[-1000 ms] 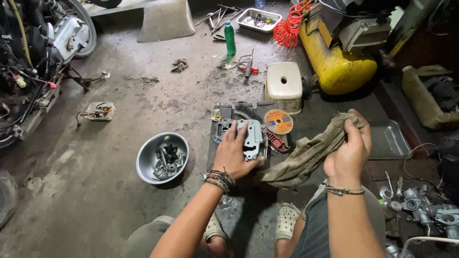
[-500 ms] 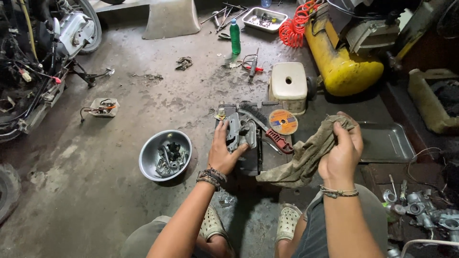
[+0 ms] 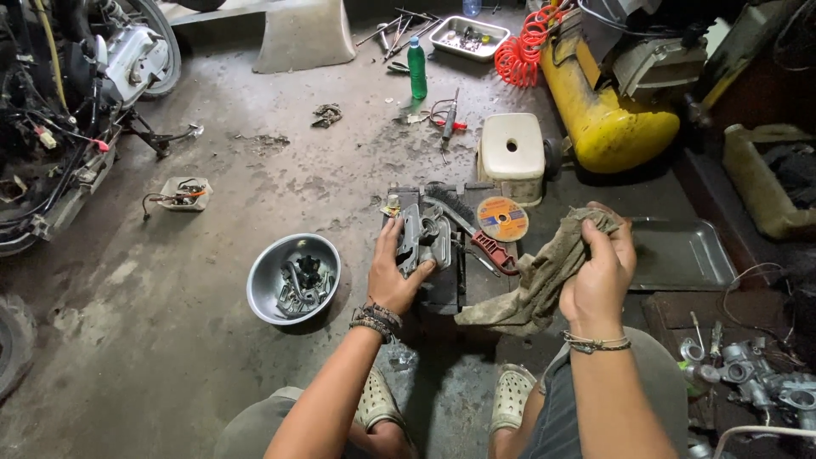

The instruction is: The person sits on the floor and wipes a metal engine part with a cloth. The person rotates the part to wipe different sides and surfaces, then places it on a small wooden block.

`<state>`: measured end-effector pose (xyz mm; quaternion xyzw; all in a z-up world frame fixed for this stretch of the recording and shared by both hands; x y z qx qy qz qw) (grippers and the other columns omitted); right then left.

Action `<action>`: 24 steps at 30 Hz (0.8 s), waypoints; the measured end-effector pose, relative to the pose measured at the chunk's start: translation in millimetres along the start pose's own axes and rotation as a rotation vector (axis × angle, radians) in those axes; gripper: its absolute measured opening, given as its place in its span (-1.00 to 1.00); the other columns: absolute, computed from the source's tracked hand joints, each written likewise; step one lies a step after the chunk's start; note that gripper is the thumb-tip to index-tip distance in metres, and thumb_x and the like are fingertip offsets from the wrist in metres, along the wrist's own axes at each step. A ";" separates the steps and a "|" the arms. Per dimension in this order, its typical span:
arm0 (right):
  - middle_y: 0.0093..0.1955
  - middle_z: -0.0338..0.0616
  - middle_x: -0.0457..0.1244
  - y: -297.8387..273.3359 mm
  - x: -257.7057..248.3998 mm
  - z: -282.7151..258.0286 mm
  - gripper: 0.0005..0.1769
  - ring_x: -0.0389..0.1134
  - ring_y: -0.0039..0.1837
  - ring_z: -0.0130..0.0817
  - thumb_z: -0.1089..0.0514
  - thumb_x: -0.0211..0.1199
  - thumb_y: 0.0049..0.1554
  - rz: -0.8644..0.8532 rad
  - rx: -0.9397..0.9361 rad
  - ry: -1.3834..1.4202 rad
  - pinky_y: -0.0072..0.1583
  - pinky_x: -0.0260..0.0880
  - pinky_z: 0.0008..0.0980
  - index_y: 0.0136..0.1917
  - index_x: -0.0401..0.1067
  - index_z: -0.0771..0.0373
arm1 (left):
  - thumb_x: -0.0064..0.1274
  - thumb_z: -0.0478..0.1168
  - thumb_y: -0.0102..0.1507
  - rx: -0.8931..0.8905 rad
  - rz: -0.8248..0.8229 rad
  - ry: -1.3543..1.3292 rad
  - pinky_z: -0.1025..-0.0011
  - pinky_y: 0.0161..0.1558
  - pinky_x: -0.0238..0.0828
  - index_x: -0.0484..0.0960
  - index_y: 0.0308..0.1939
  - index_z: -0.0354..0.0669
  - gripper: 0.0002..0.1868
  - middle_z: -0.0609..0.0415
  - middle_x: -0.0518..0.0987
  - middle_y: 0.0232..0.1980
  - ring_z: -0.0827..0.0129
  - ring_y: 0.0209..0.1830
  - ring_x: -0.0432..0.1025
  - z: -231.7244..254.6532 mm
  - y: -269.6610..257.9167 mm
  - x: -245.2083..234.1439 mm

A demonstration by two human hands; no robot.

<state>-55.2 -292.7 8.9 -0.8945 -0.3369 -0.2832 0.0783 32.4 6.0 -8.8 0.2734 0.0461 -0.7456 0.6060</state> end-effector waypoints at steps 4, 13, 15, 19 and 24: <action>-0.08 -0.09 0.39 4.5 -5.5 5.2 -0.70 0.50 -0.05 -0.35 0.22 0.14 0.24 -0.021 -0.003 -0.018 0.00 0.60 -0.37 0.25 0.43 0.17 | 0.24 0.29 0.06 0.037 0.057 0.008 -0.12 0.38 0.16 0.28 0.50 0.04 0.01 -0.18 0.23 0.52 -0.24 0.47 0.16 -7.3 0.4 3.1; -0.03 -0.03 0.39 3.4 -8.2 4.5 -0.70 0.51 -0.02 -0.29 0.22 0.12 0.26 -0.028 0.013 -0.015 0.02 0.61 -0.32 0.27 0.42 0.17 | 0.27 0.28 0.04 0.075 0.102 -0.094 -0.05 0.29 0.31 0.39 0.45 0.06 -0.05 -0.21 0.30 0.45 -0.27 0.38 0.25 7.6 -6.1 16.4; -0.01 -0.01 0.39 7.0 -13.7 8.7 -0.70 0.50 0.00 -0.28 0.22 0.12 0.28 -0.044 0.002 -0.042 0.03 0.61 -0.27 0.27 0.42 0.16 | 0.25 0.30 0.05 0.082 0.094 -0.093 -0.06 0.30 0.30 0.37 0.45 0.03 -0.04 -0.21 0.30 0.46 -0.26 0.39 0.25 10.1 -7.8 20.6; -0.02 -0.06 0.40 2.2 -10.7 9.3 -0.71 0.51 0.00 -0.30 0.22 0.13 0.25 -0.037 0.003 -0.035 0.04 0.60 -0.32 0.24 0.42 0.17 | 0.21 0.33 0.06 0.098 0.118 -0.104 -0.08 0.32 0.26 0.33 0.47 0.05 -0.02 -0.19 0.27 0.48 -0.26 0.39 0.25 9.3 -13.0 27.8; 0.00 -0.05 0.39 -28.3 28.8 4.9 -0.70 0.49 -0.01 -0.31 0.30 0.07 0.24 -0.100 0.038 -0.076 0.04 0.59 -0.28 0.22 0.43 0.18 | 0.12 0.44 0.05 0.111 0.126 -0.095 -0.19 0.34 0.19 0.25 0.49 0.04 0.05 -0.26 0.18 0.50 -0.36 0.40 0.20 11.8 -20.9 27.2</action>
Point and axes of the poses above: each hand's wrist, its own y-axis towards the middle knuckle, its own x-axis out of the palm, z = x × y, the point moved 3 cm from there along y, towards the middle knuckle
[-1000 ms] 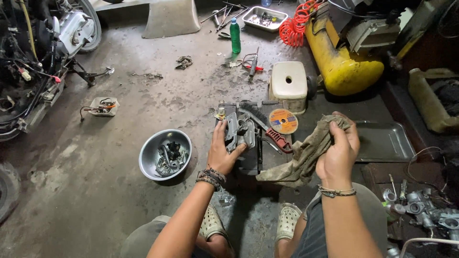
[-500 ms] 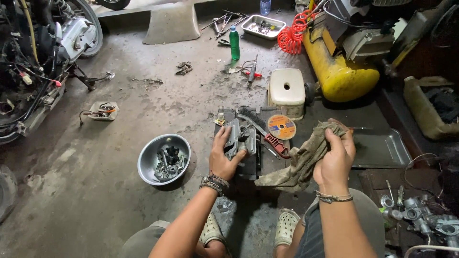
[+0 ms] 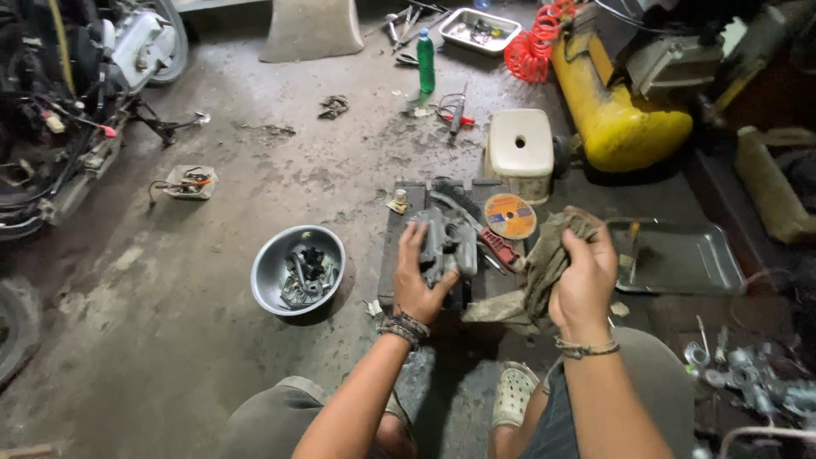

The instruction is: The person sits on the floor and wipes a metal engine part with a cloth. The person rotates the part to wipe different sides and surfaces, then places it on a small wooden block.

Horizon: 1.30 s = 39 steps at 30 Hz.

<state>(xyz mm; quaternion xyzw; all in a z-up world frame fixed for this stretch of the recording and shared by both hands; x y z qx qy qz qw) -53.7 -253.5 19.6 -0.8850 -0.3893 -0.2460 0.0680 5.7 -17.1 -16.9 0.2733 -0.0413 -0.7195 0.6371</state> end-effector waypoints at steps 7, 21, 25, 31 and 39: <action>0.01 -0.02 0.38 -25.3 36.5 20.3 -0.70 0.44 -0.03 -0.32 0.37 0.00 0.27 -0.070 0.005 -0.129 0.04 0.52 -0.29 0.20 0.44 0.20 | 0.14 0.33 0.12 0.001 -0.053 0.030 -0.20 0.34 0.15 0.19 0.52 0.05 -0.02 -0.24 0.15 0.52 -0.35 0.43 0.16 -0.3 -4.9 -5.1; 0.40 0.07 0.28 -76.0 67.6 32.7 -0.44 0.25 0.46 -0.04 0.32 -0.02 0.19 -0.688 -0.721 -1.200 0.40 0.25 -0.12 0.46 0.32 0.27 | 0.08 0.38 0.11 0.102 -0.092 0.193 -0.21 0.32 0.14 0.14 0.52 -0.01 0.03 -0.29 0.19 0.47 -0.33 0.39 0.21 -1.4 -1.4 -7.3; 0.43 0.08 0.25 -76.6 60.9 31.8 -0.37 0.21 0.49 -0.04 0.31 0.02 0.16 -0.764 -0.644 -1.229 0.44 0.18 -0.07 0.51 0.24 0.32 | 0.02 0.46 0.11 0.124 -0.073 0.228 -0.17 0.34 0.11 0.17 0.51 -0.01 0.05 -0.28 0.23 0.45 -0.28 0.39 0.22 -2.8 -2.0 -5.7; 0.43 0.26 0.21 -80.1 55.1 32.4 -0.35 0.17 0.51 0.08 0.34 0.01 0.16 -0.720 -0.635 -1.247 0.45 0.15 0.02 0.53 0.18 0.41 | 0.08 0.33 0.13 0.093 -0.061 0.231 -0.17 0.30 0.15 0.16 0.50 -0.10 0.00 -0.35 0.21 0.43 -0.29 0.37 0.21 -1.1 -9.6 0.8; 0.22 0.10 0.37 -52.4 46.3 5.9 -0.43 0.39 0.27 -0.09 0.29 -0.02 0.19 -0.542 -0.344 -0.882 0.25 0.40 -0.06 0.46 0.33 0.19 | 0.18 0.30 0.11 0.143 -0.060 0.229 -0.11 0.31 0.16 0.17 0.51 -0.06 0.02 -0.29 0.23 0.43 -0.23 0.40 0.21 -6.5 -1.4 -1.4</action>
Point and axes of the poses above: each hand's wrist, its own y-axis towards the middle knuckle, its own x-axis out of the palm, z = x × y, the point moved 3 cm from there along y, towards the middle knuckle
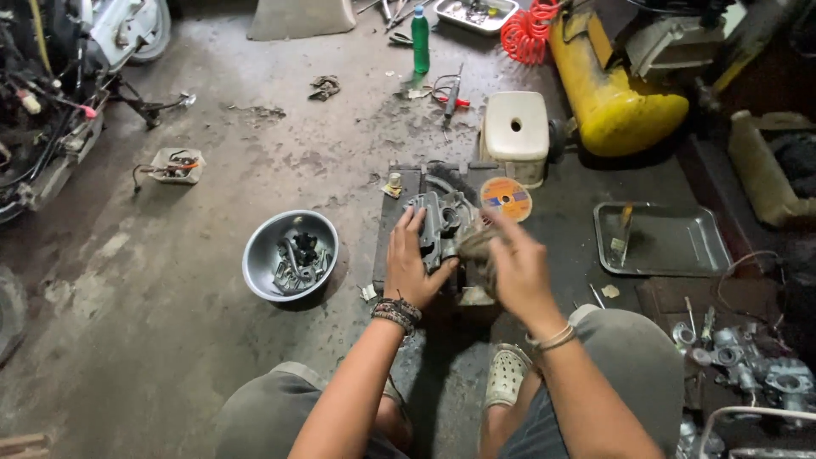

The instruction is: The person sits on the floor and wipes a metal engine part with a cloth. The person rotates the part to wipe different sides and surfaces, then places it on a small wooden block.

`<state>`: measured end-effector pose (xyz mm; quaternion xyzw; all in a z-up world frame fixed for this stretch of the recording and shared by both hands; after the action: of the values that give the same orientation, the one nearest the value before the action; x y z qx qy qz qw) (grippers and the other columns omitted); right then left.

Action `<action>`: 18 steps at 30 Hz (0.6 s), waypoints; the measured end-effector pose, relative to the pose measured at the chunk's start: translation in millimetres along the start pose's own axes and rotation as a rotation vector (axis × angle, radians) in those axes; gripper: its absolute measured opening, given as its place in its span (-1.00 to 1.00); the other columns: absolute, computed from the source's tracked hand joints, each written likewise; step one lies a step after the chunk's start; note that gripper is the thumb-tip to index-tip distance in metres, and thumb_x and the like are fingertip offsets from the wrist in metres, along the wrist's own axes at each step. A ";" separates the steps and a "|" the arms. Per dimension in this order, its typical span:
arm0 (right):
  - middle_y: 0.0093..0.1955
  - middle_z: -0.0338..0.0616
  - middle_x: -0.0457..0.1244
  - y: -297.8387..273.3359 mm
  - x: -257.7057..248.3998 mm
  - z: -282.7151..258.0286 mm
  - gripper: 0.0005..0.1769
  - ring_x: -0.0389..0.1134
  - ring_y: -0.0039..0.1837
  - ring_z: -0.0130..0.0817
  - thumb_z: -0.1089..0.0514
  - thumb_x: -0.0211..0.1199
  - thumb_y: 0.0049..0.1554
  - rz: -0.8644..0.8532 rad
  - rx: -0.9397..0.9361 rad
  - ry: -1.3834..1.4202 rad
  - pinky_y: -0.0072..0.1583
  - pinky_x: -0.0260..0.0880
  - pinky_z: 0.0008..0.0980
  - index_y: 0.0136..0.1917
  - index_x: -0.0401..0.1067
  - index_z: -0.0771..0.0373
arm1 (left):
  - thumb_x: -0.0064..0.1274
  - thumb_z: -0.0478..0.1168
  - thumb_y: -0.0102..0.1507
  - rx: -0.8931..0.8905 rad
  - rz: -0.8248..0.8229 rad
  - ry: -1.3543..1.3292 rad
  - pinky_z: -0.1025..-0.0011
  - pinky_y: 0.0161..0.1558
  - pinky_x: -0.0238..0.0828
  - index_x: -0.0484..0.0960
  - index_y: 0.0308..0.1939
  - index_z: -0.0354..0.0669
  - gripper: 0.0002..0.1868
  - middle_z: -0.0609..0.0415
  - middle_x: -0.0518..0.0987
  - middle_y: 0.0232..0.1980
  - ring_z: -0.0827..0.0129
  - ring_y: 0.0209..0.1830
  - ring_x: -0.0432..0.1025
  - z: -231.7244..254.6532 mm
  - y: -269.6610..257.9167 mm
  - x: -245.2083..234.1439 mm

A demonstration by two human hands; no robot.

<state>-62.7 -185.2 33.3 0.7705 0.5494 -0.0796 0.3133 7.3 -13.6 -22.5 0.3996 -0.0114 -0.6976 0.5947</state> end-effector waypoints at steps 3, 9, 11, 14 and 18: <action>0.26 0.16 0.33 14.0 -26.0 2.6 -0.49 0.34 0.31 -0.18 0.37 -0.07 0.23 0.240 0.132 0.482 0.32 0.37 -0.12 0.44 0.32 0.34 | 0.19 0.29 0.10 0.005 0.008 0.002 -0.13 0.30 0.16 0.18 0.51 -0.07 0.02 -0.29 0.22 0.45 -0.24 0.38 0.22 0.4 -0.8 0.1; 0.41 0.23 0.20 12.6 1.6 24.8 -0.48 0.16 0.47 -0.05 0.31 -0.11 0.28 0.137 0.010 0.259 0.45 0.06 0.06 0.49 0.20 0.42 | 0.17 0.32 0.10 0.008 0.010 0.018 -0.15 0.30 0.17 0.17 0.51 -0.05 0.03 -0.28 0.22 0.45 -0.26 0.37 0.23 -2.8 -0.6 4.1; 0.50 0.24 0.12 6.9 22.7 14.8 -0.44 0.05 0.55 0.03 0.25 -0.09 0.29 -0.011 -0.050 0.067 0.49 -0.11 0.16 0.53 0.14 0.44 | 0.17 0.29 0.11 0.006 -0.001 0.019 -0.17 0.29 0.18 0.16 0.51 -0.06 0.02 -0.30 0.21 0.45 -0.28 0.37 0.23 0.1 0.1 3.6; 0.57 0.31 0.03 -8.2 31.7 -18.8 -0.34 -0.09 0.63 0.18 0.10 0.00 0.27 -0.175 -0.175 -0.314 0.51 -0.27 0.32 0.54 0.09 0.50 | 0.15 0.23 0.11 -0.006 -0.031 0.040 -0.18 0.28 0.18 0.13 0.52 -0.06 0.01 -0.32 0.19 0.45 -0.29 0.37 0.22 2.7 0.2 1.3; 0.54 0.23 0.08 -36.4 24.5 -31.5 -0.17 -0.18 0.66 0.16 -0.18 0.00 0.29 -0.303 -0.159 -0.523 0.50 -0.45 0.43 0.57 0.00 0.48 | 0.17 0.10 0.07 -0.034 -0.065 0.036 -0.16 0.30 0.15 0.11 0.54 -0.07 0.02 -0.31 0.17 0.47 -0.29 0.40 0.19 6.6 -0.4 -2.1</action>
<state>-92.9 -140.5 32.3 0.6063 0.5634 -0.2778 0.4876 3.1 -14.8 -17.1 0.4019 0.0242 -0.7094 0.5785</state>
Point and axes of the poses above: each hand's wrist, its own y-axis towards the middle knuckle, its own x-axis out of the palm, z = x × y, the point moved 3 cm from there along y, towards the middle knuckle
